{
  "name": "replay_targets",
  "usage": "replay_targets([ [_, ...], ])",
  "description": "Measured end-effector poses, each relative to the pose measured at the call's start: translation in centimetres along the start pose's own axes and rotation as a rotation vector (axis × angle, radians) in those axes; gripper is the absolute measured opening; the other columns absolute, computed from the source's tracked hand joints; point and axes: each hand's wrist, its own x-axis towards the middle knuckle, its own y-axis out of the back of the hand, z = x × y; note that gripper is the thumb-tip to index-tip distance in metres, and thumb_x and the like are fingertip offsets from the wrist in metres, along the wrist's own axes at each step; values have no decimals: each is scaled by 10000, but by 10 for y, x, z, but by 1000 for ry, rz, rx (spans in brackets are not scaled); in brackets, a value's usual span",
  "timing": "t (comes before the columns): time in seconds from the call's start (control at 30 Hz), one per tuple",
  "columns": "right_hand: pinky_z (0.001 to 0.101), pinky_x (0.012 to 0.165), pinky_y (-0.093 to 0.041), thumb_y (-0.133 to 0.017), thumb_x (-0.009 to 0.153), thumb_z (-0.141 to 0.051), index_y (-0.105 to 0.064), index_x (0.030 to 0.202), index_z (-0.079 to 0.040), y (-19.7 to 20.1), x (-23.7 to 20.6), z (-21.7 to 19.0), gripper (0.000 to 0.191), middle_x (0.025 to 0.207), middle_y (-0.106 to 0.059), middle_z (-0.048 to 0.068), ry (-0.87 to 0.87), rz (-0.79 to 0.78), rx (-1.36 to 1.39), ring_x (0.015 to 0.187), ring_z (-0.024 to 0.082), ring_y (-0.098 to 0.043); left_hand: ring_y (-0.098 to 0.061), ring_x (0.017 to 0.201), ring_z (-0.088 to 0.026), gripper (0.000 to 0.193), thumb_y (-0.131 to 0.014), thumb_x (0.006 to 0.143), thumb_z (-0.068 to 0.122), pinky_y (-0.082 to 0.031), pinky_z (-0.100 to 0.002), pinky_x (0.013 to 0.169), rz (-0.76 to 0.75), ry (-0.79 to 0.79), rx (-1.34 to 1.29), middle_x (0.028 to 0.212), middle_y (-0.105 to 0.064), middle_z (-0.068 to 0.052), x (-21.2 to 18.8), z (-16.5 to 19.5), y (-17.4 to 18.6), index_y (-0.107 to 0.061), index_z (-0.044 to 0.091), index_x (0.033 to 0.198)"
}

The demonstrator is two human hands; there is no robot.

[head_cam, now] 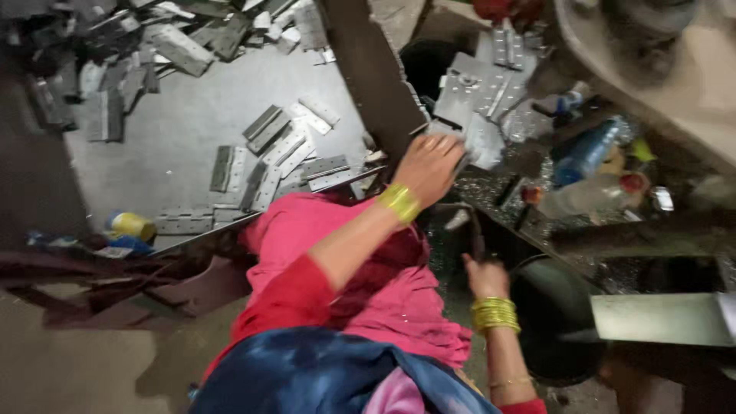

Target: The person repeatedly picks up small metal plates from a bin, places them into a manual punching machine, and operates the lever to punch holes. The finished pieces are dropped into a collection area below.

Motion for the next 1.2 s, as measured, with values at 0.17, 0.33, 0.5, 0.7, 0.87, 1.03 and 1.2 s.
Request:
replay_targets([
  [0.17,568,813,-532,-633,939,-534,-690,1183,-48,7,10,9,547,1108,-680,316,127,105,-112,1008,512,-650,-688,1061,-349,171,-568,1001,140,-526,-495,924,-471,794,408,1074,-741,-177,-95,-101,45,-726,78,1023],
  [0.33,554,879,-535,-639,925,-550,-701,1177,-21,3,4,6,589,1128,-709,314,-72,-5,62,1069,497,-666,-716,929,-328,370,-649,710,17,-540,-564,838,-323,375,499,972,-751,-83,-114,-169,51,-785,177,1015],
  [0.5,541,893,-533,-639,924,-519,-643,1282,-42,-1,5,-1,597,1138,-696,299,-20,31,115,1080,489,-656,-689,1020,-407,162,-690,815,106,-547,-491,916,-482,714,239,1072,-726,-208,-80,-133,69,-766,100,958],
  [0.7,540,897,-529,-674,905,-513,-639,1196,-52,34,-2,-19,546,1125,-703,278,-65,24,107,1079,483,-658,-654,1050,-451,428,-605,770,1,-524,-514,925,-105,426,-310,1088,-694,-264,34,2,23,-678,31,1190],
  [0.87,541,885,-529,-666,888,-502,-624,1233,-90,89,-30,-53,539,1100,-706,277,-175,-41,203,1070,478,-662,-579,1179,-414,292,-537,916,57,-514,-481,850,-27,285,57,1383,-601,-270,66,64,-23,-705,-20,1143],
  [1.03,534,899,-532,-672,866,-540,-630,1256,-93,134,-40,-95,595,1105,-708,275,-191,-58,110,1074,468,-675,-473,1386,-315,339,-501,963,191,-390,-459,1058,-473,233,453,1341,-665,-172,40,71,-31,-774,22,1070],
  [1.2,523,940,-515,-668,854,-623,-679,1189,-80,167,-19,-99,638,1118,-699,277,-148,-114,72,1085,461,-672,-489,1333,-320,391,-518,875,272,-293,-520,1104,-231,140,553,1241,-709,-181,54,61,-52,-806,30,984],
])
